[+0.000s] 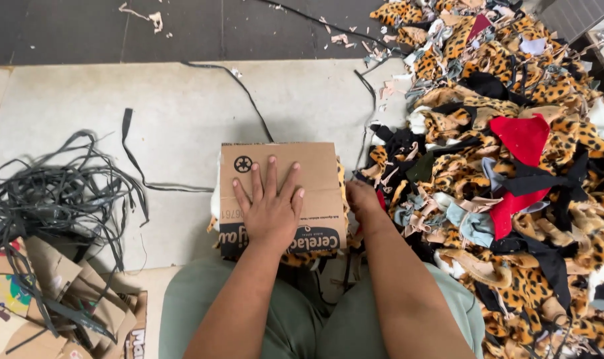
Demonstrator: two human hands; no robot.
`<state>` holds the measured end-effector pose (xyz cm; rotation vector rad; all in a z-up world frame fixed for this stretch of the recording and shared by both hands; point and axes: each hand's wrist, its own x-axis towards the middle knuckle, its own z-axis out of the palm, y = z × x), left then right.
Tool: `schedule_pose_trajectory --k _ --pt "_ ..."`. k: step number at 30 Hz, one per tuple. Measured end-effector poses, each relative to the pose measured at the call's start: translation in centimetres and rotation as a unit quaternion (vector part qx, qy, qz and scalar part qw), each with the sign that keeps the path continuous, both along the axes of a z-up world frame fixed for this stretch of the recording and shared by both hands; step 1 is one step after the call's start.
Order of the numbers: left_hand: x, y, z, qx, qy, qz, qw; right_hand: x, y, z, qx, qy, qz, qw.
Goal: Wrapping foam blocks with leopard-print fabric scraps and securing them inside cardboard boxes using plastic string.
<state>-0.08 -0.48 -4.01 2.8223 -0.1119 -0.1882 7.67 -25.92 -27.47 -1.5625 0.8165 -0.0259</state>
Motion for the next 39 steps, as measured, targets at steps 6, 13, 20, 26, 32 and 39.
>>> schedule_pose_trajectory --k 6,13,20,26,32,39 --pt "0.1 0.2 0.0 0.001 0.014 -0.007 1.0 -1.4 -2.8 5.7 -0.085 -0.034 -0.132 0.987" --pt "0.3 0.0 0.1 0.017 0.01 -0.004 1.0 -2.6 2.0 5.3 -0.413 0.037 0.196 0.889" --pt "0.2 0.1 0.2 0.024 0.032 -0.001 0.999 -3.3 1.4 14.6 -0.245 -0.051 -0.001 0.968" --pt "0.4 -0.2 0.9 0.021 0.025 -0.013 0.999 -1.1 -12.0 5.8 -0.371 -0.194 -0.24 0.876" --pt "-1.0 3.0 6.5 -0.1 -0.093 0.006 0.991 -0.4 -7.9 1.4 -0.084 0.06 -0.071 0.992" --pt "4.7 18.1 -3.8 -0.215 0.023 0.279 0.935 -0.5 -4.2 1.7 0.014 0.032 -0.087 0.996"
